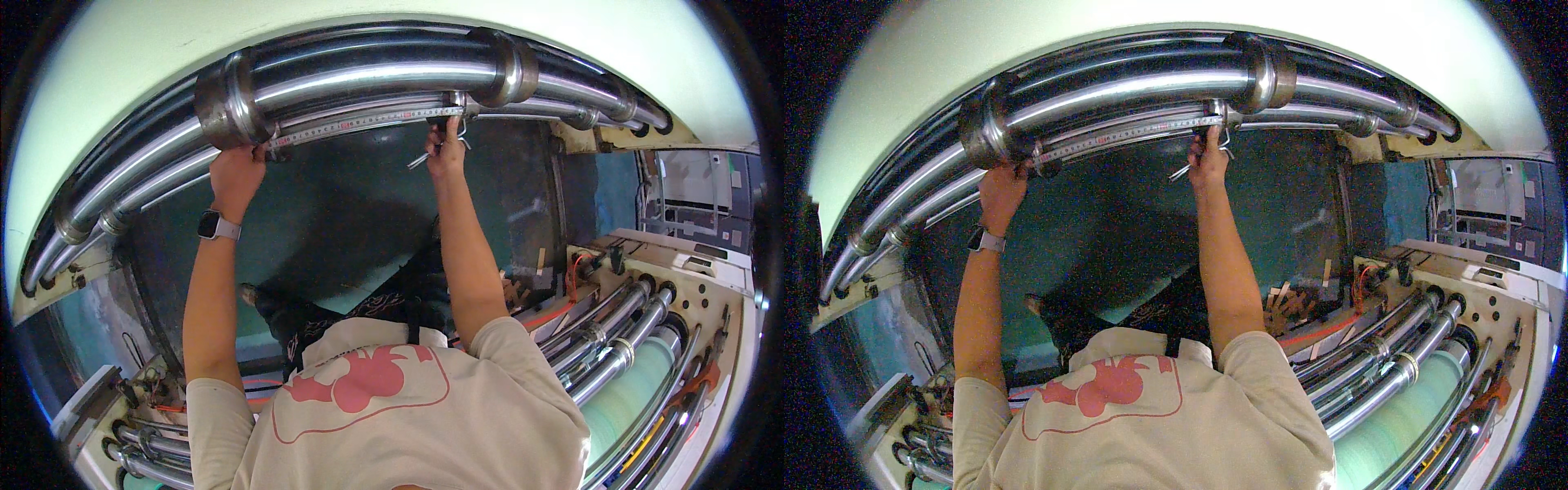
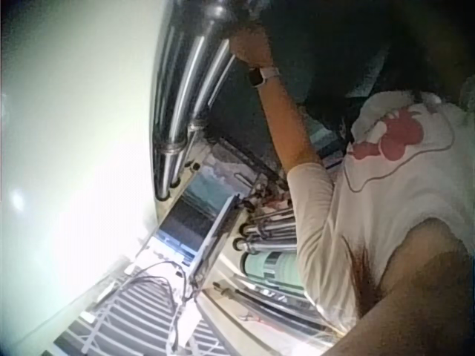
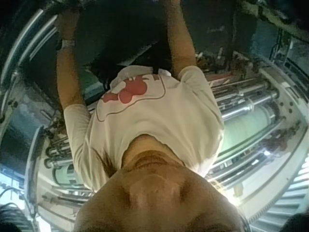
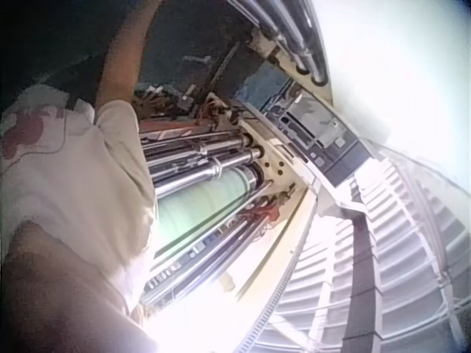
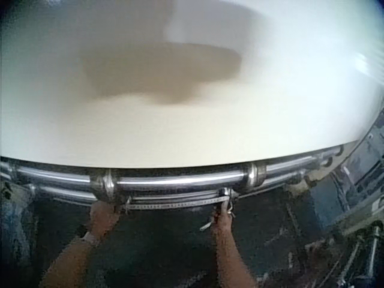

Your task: The person uses a tape measure to measure the distance between metal rollers on a large industrial machine. They repeatedly extend the tape measure, align it with the rollers, and mark positions with a pen. The person moves around the machine to measure different sections.

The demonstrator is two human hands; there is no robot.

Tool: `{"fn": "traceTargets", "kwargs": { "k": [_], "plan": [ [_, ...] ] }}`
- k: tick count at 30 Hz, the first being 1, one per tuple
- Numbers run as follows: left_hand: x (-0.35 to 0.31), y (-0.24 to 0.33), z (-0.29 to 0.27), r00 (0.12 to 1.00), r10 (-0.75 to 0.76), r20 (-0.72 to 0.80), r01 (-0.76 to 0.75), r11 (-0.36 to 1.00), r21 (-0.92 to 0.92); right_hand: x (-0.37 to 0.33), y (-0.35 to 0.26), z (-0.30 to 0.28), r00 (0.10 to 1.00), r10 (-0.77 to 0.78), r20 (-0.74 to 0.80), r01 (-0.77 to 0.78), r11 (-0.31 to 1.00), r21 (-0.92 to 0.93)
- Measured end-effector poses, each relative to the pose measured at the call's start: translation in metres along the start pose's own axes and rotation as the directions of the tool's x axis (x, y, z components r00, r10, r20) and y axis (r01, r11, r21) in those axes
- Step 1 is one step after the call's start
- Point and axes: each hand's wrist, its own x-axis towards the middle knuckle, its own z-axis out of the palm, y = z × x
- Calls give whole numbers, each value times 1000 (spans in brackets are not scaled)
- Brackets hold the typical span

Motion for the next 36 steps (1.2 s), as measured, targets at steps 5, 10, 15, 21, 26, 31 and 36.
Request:
{"fn": "traceTargets", "kwargs": {
  "k": [5, 10, 15, 21, 26, 31, 36],
  "plan": [
    [0, -3, 5, 999, 26, -21, -26, 1000, 13, 1, 0, -2, 1000, 6, -19, -6, 1000, -19],
    [0, -2, 4, 999, 33, -25, -32, 999, 2, -2, -3, -2, 1000, 14, -27, -16, 999, -40],
    [0, -6, 7, 999, 36, -29, -37, 999, -9, -31, -17, 15, 989, -54, -136, 40, 993, -107],
    [2, -4, 3, 998, 22, 55, -23, 1000, 16, -15, -35, 13, 782, -620, 64, 575, 679, -457],
    [1, -8, 10, 999, 47, 17, -46, 998, -30, 13, -38, -5, 717, -667, 204, 662, 559, -499],
    [-1, -8, 3, 999, 38, 14, -36, 994, -101, -13, -40, 18, 843, -508, 176, 536, 776, -331],
    [0, -5, 0, 999, 33, -11, -34, 993, -110, -25, -44, 28, 859, -491, 147, 510, 796, -326]
  ]
}}
